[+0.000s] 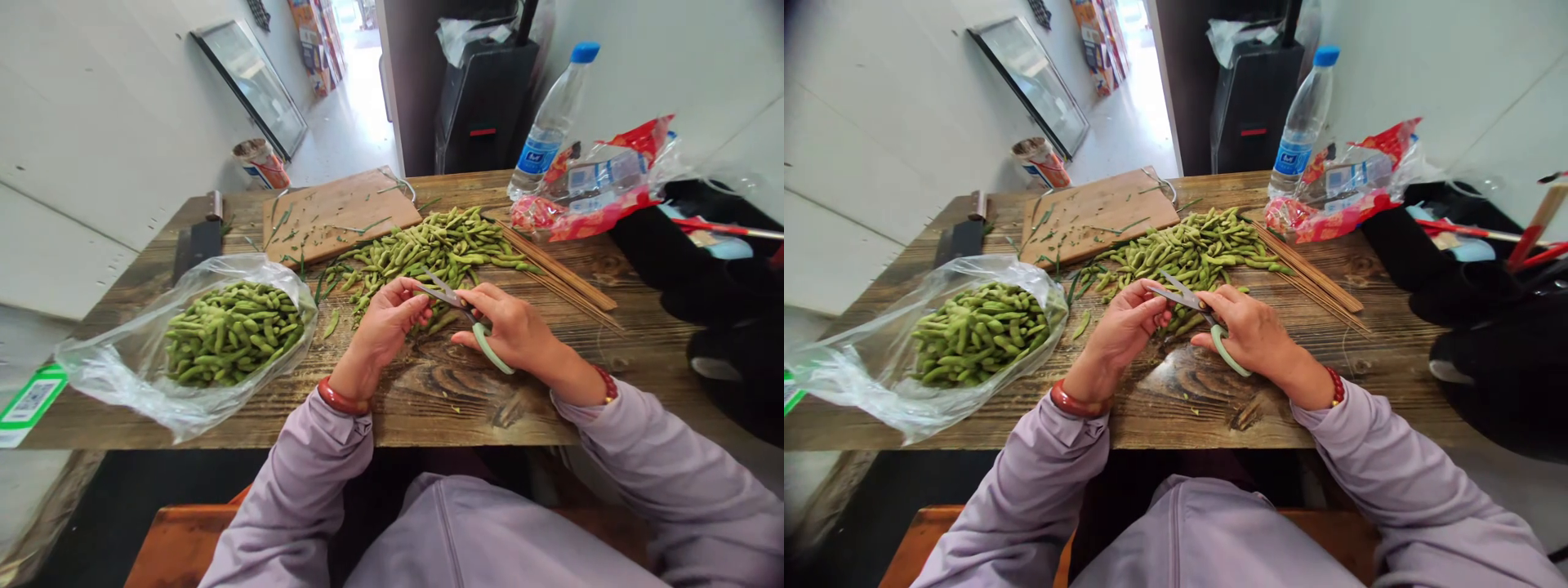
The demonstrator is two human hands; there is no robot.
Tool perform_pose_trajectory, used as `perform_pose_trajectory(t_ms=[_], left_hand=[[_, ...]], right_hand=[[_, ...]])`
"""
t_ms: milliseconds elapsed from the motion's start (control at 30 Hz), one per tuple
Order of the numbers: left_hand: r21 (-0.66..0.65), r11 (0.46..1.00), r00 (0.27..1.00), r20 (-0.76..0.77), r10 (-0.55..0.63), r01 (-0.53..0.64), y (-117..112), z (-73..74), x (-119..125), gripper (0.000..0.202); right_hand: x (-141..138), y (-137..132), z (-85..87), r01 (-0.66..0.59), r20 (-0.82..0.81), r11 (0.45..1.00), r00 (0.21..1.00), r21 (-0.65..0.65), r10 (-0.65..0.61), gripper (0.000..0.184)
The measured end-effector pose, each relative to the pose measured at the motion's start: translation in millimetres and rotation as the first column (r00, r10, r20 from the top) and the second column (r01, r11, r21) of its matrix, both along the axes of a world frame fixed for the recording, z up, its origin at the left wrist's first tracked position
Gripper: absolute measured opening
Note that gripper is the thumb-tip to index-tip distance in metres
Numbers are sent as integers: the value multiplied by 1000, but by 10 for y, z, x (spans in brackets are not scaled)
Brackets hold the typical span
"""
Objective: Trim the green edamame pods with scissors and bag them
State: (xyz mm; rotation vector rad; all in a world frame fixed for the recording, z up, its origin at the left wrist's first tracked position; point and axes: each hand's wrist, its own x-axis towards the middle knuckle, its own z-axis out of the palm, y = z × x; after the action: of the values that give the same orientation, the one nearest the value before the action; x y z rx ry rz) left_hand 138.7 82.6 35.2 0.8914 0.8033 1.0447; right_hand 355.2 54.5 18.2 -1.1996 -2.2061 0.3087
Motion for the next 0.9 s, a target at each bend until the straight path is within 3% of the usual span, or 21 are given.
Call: perform_pose_trajectory(t_ms=[367, 633, 733, 833, 900], left_hand=[[20, 999, 996, -80, -32, 34, -10, 33, 30, 34], [82, 994, 985, -148, 88, -76, 18, 12, 17, 28], [61, 988, 981, -120, 151, -144, 29, 23, 10, 25], [43, 990, 985, -101, 136, -133, 55, 19, -6, 18], [92, 990, 970, -209, 128, -111, 84, -10, -15, 10]], right_hand=[[5, -3, 15, -15, 0, 997, 1000, 82, 15, 44], [15, -7, -6, -7, 90, 999, 996, 33, 4, 39], [35, 12, -3, 34, 86, 999, 996, 27, -36, 38], [58, 33, 28, 100, 39, 994, 994, 51, -102, 39], [64, 37, 52, 125, 17, 990, 992, 67, -126, 39]])
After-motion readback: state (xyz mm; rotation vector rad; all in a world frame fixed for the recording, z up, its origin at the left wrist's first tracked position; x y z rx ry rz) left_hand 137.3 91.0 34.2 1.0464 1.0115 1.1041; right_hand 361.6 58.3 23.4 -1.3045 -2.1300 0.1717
